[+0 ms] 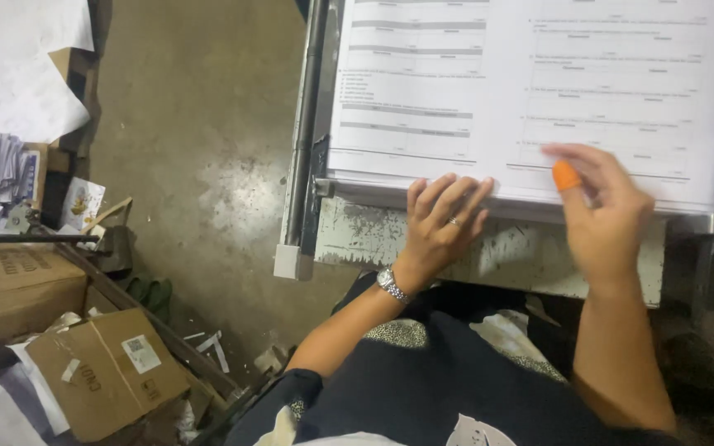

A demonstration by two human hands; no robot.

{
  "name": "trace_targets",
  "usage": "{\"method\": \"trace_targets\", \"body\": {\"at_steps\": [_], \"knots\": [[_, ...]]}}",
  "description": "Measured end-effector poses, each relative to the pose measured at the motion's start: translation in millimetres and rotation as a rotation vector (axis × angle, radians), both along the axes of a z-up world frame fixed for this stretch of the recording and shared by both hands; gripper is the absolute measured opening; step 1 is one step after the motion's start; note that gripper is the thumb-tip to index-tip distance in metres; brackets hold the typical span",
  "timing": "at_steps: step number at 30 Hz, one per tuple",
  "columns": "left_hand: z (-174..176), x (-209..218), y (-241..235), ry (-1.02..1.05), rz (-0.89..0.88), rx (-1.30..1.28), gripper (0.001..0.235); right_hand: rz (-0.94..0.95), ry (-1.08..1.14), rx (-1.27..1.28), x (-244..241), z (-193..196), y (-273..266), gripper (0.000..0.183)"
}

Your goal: Flipping through a stack of printed forms to inspect or count them one by one.

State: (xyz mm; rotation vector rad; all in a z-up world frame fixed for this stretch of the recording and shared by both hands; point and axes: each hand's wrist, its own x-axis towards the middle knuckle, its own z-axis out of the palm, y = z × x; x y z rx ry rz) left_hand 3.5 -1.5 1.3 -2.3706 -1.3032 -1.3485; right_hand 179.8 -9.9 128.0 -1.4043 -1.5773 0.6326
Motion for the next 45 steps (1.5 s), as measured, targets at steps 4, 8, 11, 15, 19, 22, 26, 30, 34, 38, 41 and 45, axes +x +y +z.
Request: {"method": "trace_targets", "body": {"at_steps": [4, 8, 11, 15, 19, 22, 26, 30, 34, 38, 41, 45], "knots": [[1.4, 2.2, -0.4, -0.031, 0.016, 0.032, 0.035, -0.002, 0.100, -0.079, 19.1, -13.9, 28.2, 0.018], [-7.7, 1.6, 2.6, -0.029, 0.002, 0.064, 0.033, 0.180, -0.301, 0.166, 23.5, -26.3, 43.1, 0.022], [-9.4, 0.3, 3.8, -0.031, -0.004, 0.081, 0.031, 0.209, -0.445, 0.139, 22.0, -34.1, 35.6, 0.023], [-26.4, -0.3, 1.2, 0.006, -0.027, 0.024, 0.036, 0.195, -0.554, 0.039, 15.6, -35.6, 29.1, 0.040], [-18.9, 0.2, 0.5, -0.022, -0.028, 0.041, 0.036, 0.178, -0.603, 0.078, 20.1, -40.5, 35.4, 0.043], [-15.5, -0.6, 2.5, -0.027, -0.005, 0.019, 0.032, 0.224, -0.478, 0.008, 19.8, -25.3, 35.5, 0.045], [-15.8, -2.7, 0.7, -0.015, -0.010, 0.028, 0.031, 0.243, -0.291, -0.042, 21.9, -18.5, 35.4, 0.038], [-15.0, -1.6, 2.2, -0.015, 0.007, 0.049, 0.030, 0.210, -0.257, -0.212, 15.0, -1.6, 45.6, 0.062], [-19.2, -0.6, 2.3, -0.017, 0.008, 0.047, 0.030, 0.228, -0.298, -0.372, 15.6, -7.0, 50.4, 0.061], [-15.9, -0.9, 3.9, -0.022, 0.003, 0.047, 0.029, 0.244, -0.304, -0.187, 18.8, -18.3, 51.4, 0.046], [-16.1, -1.2, 3.5, -0.010, 0.007, 0.045, 0.029, 0.240, -0.290, -0.172, 18.7, -19.0, 50.8, 0.045], [-20.5, -4.2, -0.8, 0.021, -0.024, 0.000, 0.033, 0.250, -0.290, -0.112, 18.0, -22.7, 50.1, 0.045]]}}
